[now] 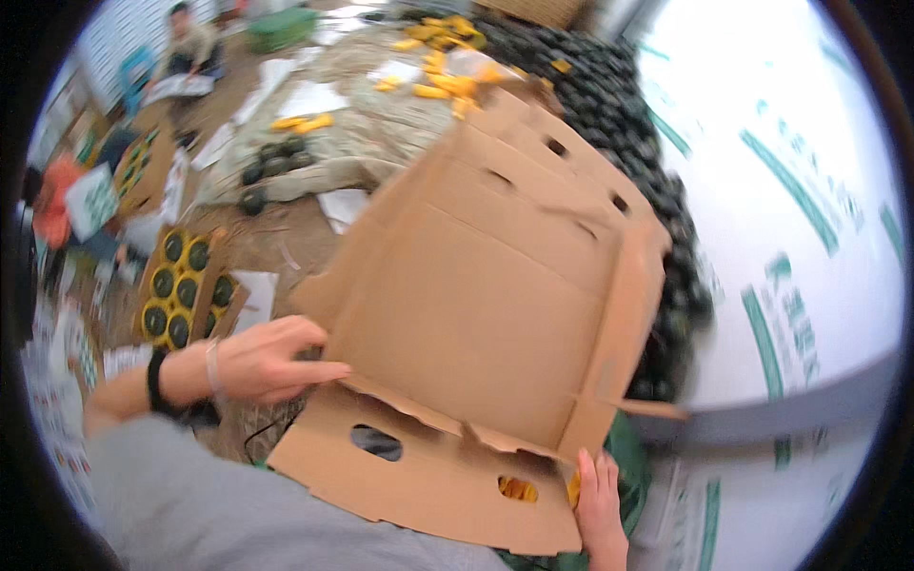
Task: Assembling cardboard shipping boxes for fruit packaging.
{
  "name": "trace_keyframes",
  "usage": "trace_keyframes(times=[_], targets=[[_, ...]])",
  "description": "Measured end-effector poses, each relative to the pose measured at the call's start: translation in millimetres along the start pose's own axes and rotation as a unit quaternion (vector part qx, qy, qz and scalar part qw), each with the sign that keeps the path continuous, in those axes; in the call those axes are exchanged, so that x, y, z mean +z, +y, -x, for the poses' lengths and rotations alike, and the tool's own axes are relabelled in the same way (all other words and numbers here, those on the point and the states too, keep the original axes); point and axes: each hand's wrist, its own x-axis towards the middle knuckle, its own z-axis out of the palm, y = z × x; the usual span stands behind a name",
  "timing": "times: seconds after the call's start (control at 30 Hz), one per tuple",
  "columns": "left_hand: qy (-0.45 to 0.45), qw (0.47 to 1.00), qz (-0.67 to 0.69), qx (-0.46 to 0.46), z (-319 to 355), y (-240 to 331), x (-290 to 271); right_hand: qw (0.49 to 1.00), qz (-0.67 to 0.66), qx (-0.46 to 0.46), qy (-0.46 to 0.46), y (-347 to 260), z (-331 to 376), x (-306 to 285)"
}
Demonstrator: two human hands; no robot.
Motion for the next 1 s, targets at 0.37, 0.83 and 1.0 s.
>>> trace_keyframes(times=[0.37, 0.83, 1.0], targets=[[0.287, 0.941, -0.065, -0.168, -73, 26, 8, 0.901, -0.105, 0.152, 0.393, -48, -70, -10], [0.325, 0.887, 0.316, 0.086, -102, 28, -55, 0.956, -0.216, 0.172, 0.102, 76, -91, -34], [0.287, 0.808, 0.488, -0.162, -84, -58, -18, 0.959, -0.160, 0.185, 0.143, 29, -114, -27]])
